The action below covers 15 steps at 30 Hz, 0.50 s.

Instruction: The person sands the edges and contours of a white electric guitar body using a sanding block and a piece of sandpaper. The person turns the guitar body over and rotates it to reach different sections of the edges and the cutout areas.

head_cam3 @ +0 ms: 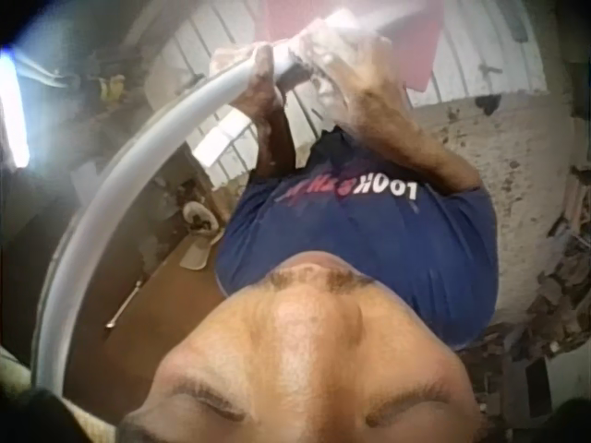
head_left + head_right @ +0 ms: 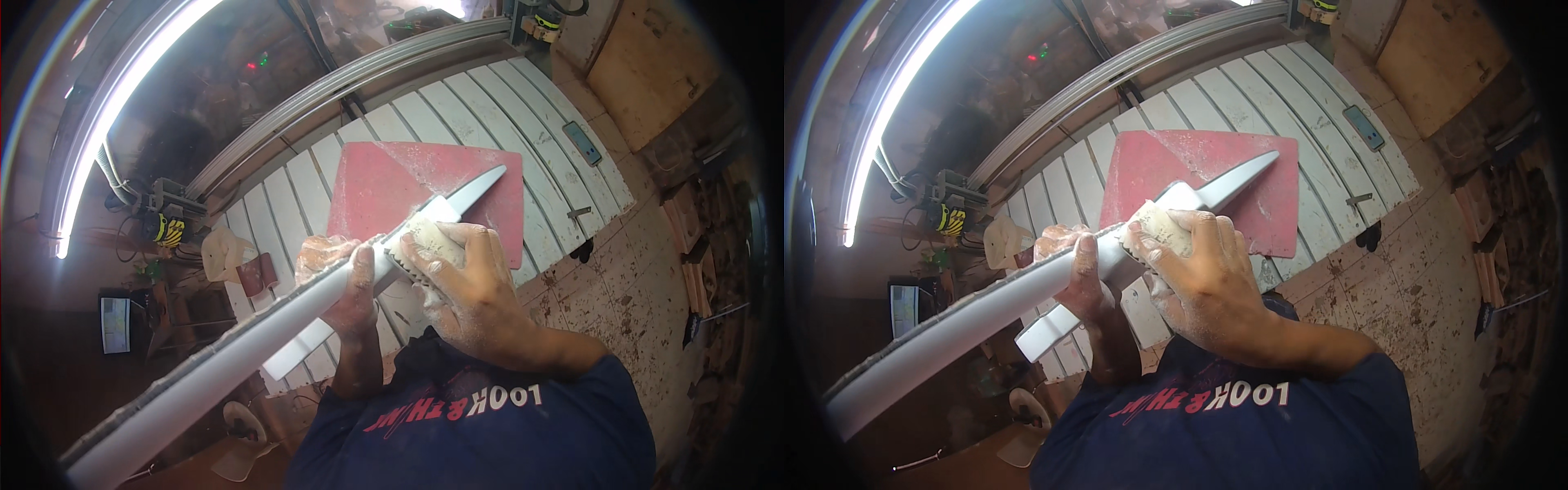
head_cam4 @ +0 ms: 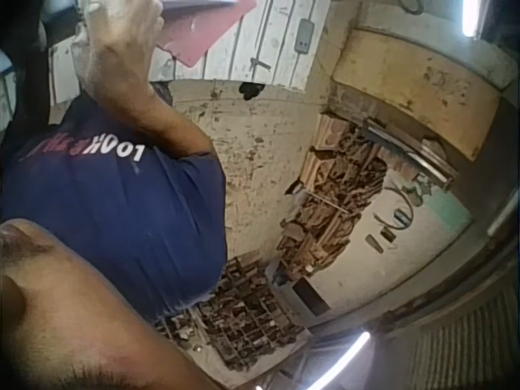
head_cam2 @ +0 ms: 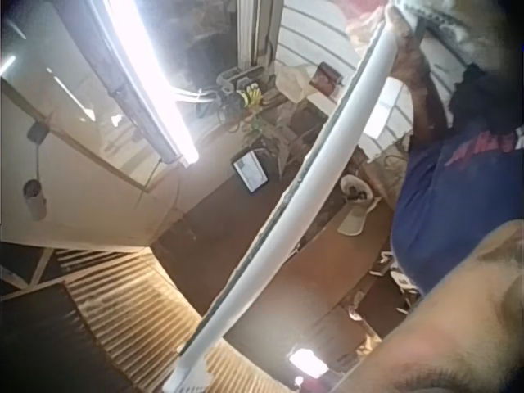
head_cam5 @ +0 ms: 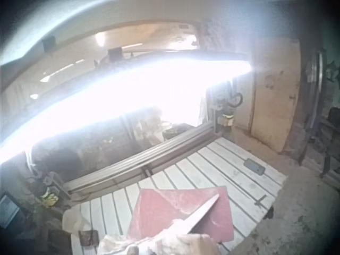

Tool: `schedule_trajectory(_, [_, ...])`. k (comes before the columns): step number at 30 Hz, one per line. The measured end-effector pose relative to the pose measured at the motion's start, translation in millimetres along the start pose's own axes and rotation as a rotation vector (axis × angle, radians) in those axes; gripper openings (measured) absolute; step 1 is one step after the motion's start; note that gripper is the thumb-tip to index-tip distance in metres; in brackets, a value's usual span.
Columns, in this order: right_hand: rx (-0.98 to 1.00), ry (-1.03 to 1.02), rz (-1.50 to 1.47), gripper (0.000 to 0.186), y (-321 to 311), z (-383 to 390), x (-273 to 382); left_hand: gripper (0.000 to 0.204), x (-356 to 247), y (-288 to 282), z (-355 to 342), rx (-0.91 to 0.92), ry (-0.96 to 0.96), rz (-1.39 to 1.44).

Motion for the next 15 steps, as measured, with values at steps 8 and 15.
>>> schedule_trajectory(8, [0.003,-0.022,-0.005,0.054,0.8,3.9,-0.1,0.017,-1.6,-1.1,0.7,0.022,0.031,-0.107])
schedule_trajectory(15, [-0.049,-0.029,-0.054,0.054,-1.3,-5.4,-4.2,0.015,-12.8,5.3,5.1,0.079,0.036,-0.197])
Point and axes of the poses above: each hand's wrist, its own z-axis away from the middle knuckle, its own y-axis out of the palm, x = y × z, the point moved 9 cm from there along -z, towards the middle knuckle, and after that the axes turned 14 degrees about -z, right-handed, at the moved point
